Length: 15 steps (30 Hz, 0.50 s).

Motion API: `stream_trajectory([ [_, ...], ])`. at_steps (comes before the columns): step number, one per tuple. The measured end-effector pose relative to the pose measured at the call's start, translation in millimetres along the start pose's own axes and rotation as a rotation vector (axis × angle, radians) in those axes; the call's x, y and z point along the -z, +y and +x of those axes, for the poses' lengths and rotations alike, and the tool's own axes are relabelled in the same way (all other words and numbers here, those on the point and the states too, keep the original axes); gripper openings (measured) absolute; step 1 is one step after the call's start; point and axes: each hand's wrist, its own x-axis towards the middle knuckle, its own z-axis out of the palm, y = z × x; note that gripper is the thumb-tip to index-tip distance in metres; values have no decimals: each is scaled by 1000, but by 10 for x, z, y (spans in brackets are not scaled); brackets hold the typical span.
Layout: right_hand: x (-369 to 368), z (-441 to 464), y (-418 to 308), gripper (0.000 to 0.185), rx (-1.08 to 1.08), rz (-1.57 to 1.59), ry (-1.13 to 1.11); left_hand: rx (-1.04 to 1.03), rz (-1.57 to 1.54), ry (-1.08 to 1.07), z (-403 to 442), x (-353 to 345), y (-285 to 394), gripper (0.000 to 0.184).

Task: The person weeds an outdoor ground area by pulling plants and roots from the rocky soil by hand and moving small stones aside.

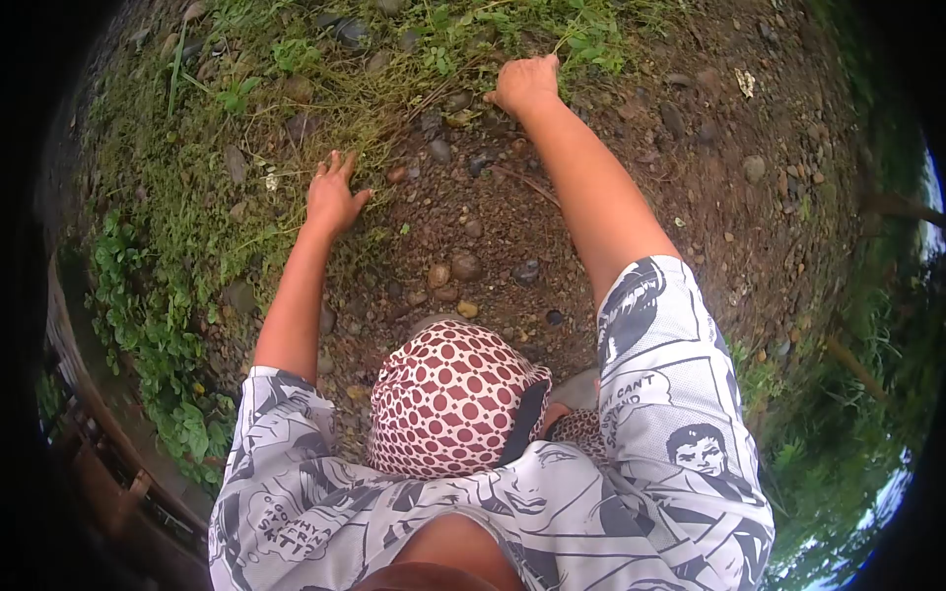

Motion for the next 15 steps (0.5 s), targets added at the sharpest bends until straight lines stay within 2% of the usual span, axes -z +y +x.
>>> stream_trajectory([
  [4, -94, 94, 40, 43, 1, 36, -46, 12, 44, -35, 13, 56, 3, 76],
  [10, -180, 130, 112, 26, 72, 65, 77, 11, 100, -64, 26, 84, -18, 78],
  [15, -218, 93, 87, 24, 115, 27, 119, -3, 129, -73, 43, 97, -35, 80],
])
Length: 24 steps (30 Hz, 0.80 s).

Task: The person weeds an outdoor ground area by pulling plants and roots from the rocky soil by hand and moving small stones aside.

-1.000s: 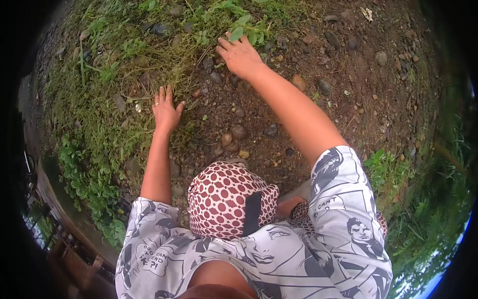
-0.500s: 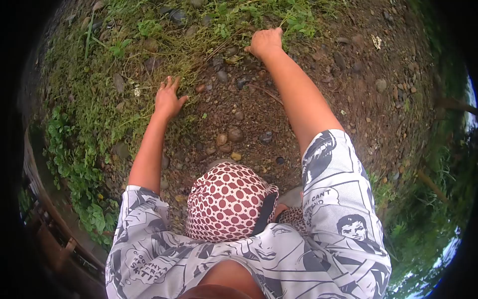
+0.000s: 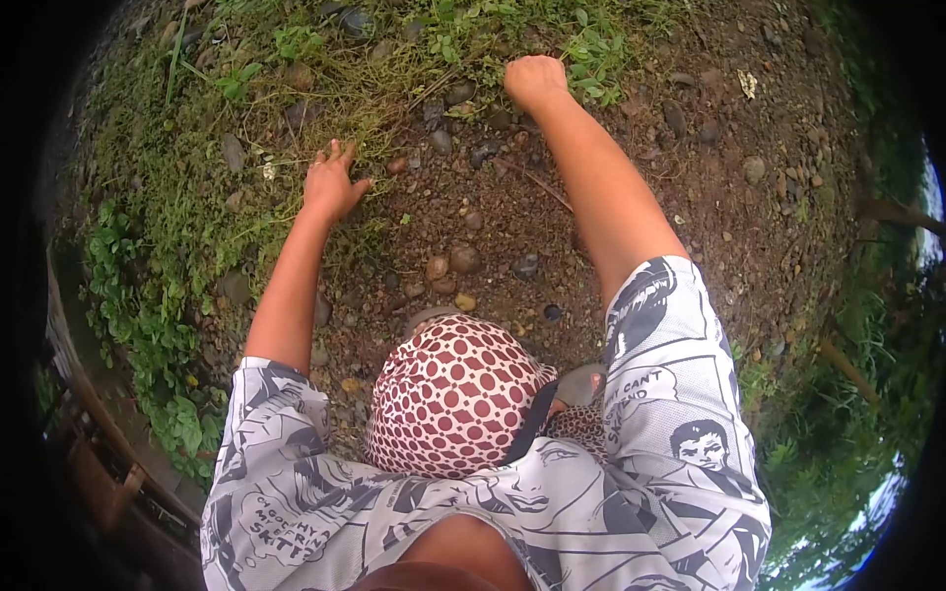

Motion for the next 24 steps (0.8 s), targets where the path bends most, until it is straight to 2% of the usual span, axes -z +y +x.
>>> stream_trajectory([
  [7, -27, -98, -72, 23, 118, -28, 33, 16, -8, -26, -8, 20, -5, 81],
  [13, 35, -146, -93, 22, 69, 44, 4, 28, -7, -63, 19, 54, -15, 80],
  [19, 70, -159, -12, 23, 139, 64, 54, 34, -11, -91, 14, 108, -11, 79],
  [24, 214, -198, -16, 29, 94, 182, 28, 17, -42, -102, 7, 111, -31, 77],
])
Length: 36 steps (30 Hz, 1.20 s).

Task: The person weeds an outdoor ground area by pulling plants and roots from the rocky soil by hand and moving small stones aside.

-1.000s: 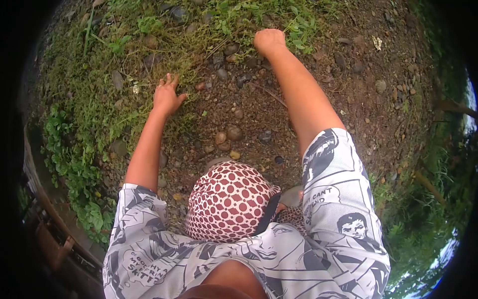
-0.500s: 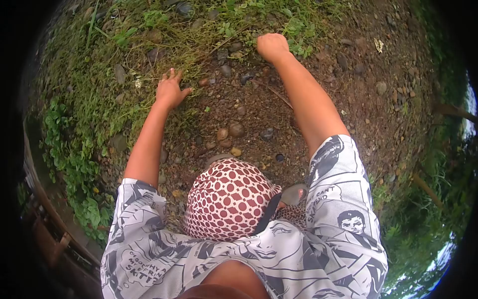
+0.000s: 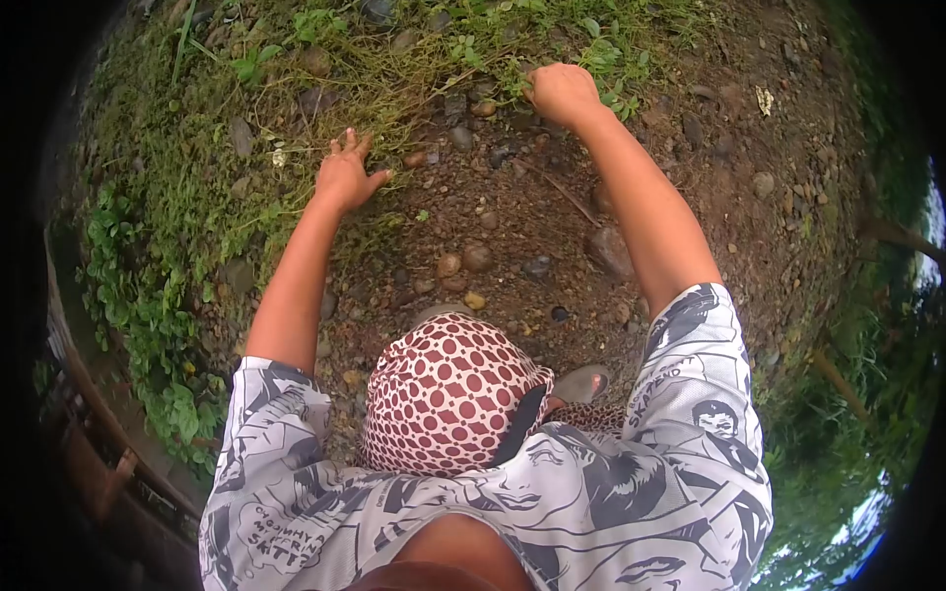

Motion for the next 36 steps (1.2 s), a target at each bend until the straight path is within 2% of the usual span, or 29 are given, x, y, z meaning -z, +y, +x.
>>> stream_trajectory([
  [4, 638, -210, -87, 35, -47, -25, -67, 24, 23, -30, 45, 11, 11, 77],
  [6, 786, -378, 324, 38, -99, -12, 164, 29, 29, -20, 37, 30, 23, 77],
  [11, 965, -637, 1459, 47, -290, -176, 339, 15, 18, 12, 16, 6, 8, 78],
  [13, 1035, -753, 1408, 46, -336, -165, 436, 15, 13, 7, 18, -3, 7, 78],
  [16, 1078, -951, 884, 41, -320, -74, 23, 22, 25, -17, 37, 38, 17, 78],
  [17, 1066, -1020, 577, 36, -244, -82, -253, 35, 22, -38, 30, 67, 38, 77],
  [19, 776, -1187, 39, 39, 92, -131, -637, 46, 17, -56, 21, 74, 42, 77],
  [20, 316, -1321, -75, 38, 271, -177, -642, 44, 16, -50, 25, 66, 39, 77],
  [21, 288, -1388, -415, 35, 376, -166, -763, 42, 15, -45, 33, 56, 40, 77],
  [23, -80, -1396, -686, 23, 444, -81, -630, 17, 36, -14, 75, 20, 15, 79],
  [24, -189, -1358, -757, 20, 448, -63, -347, 6, 49, 3, 77, 0, 0, 79],
  [26, -289, -1039, -801, 21, 368, -1, -13, 16, 25, -12, 55, 40, 13, 79],
  [28, -285, -710, -763, 49, 197, -52, 241, 28, 9, -31, 39, 66, 23, 79],
  [29, -253, -589, -712, 59, 76, -69, 196, 34, 4, -42, 40, 75, 26, 78],
  [32, -369, -291, -514, 60, -218, -161, 159, 38, -9, -52, 38, 99, 38, 78],
  [35, -362, -129, -330, 44, -335, -58, 52, 43, -14, -52, 38, 115, 49, 77],
  [36, -339, -122, -310, 38, -301, -56, 4, 46, -16, -52, 36, 114, 50, 76],
])
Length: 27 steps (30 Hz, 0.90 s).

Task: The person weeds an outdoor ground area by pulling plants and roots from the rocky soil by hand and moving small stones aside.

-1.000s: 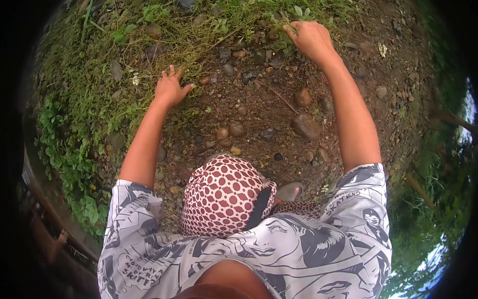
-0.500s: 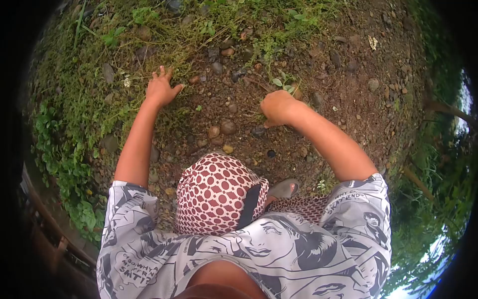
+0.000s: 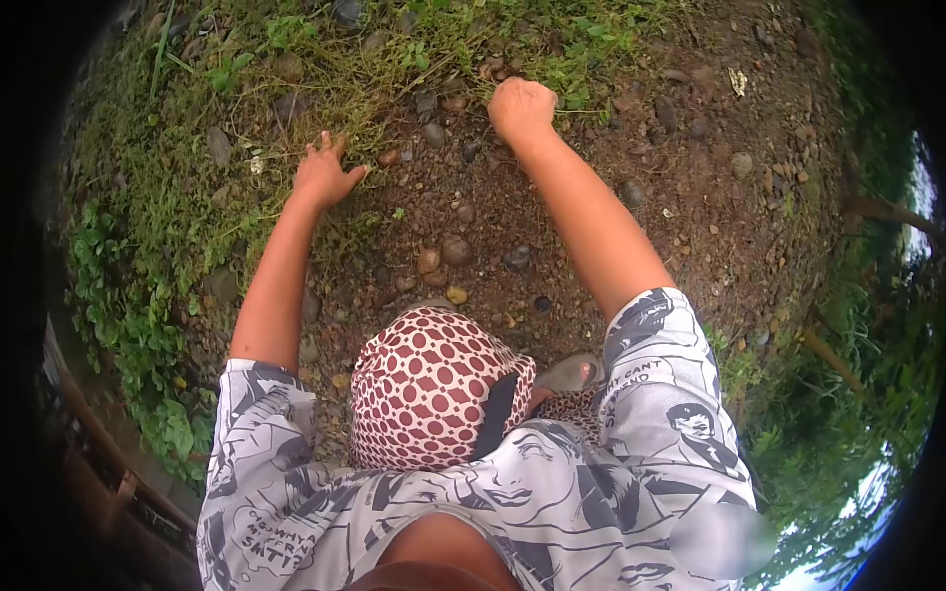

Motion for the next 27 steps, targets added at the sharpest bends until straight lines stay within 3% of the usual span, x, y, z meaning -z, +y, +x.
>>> stream_trajectory([
  [2, 38, 5, 36, 31, 68, -7, -91, -3, 21, 13, 17, -19, -2, 75],
  [9, -9, -165, 131, 24, 83, 197, 33, 105, 33, 138, -160, 155, 250, 64],
  [12, 26, -387, 17, 18, 257, 211, 62, 75, -51, 439, -287, 38, 334, 53],
  [16, 169, -616, -165, 22, 485, 295, 100, -39, -121, 643, -389, -8, 414, 52],
  [20, 244, -238, 37, 26, 311, 284, 367, -111, -147, 732, -365, -86, 499, 59],
  [24, 64, 304, 364, 39, -62, 66, 250, -24, -178, 629, -200, -260, 513, 68],
  [25, -2, 358, 378, 36, -143, -88, 309, -25, -174, 630, -189, -252, 508, 69],
  [27, 32, 447, 451, 40, -137, -92, 125, -29, -166, 626, -187, -253, 512, 70],
])
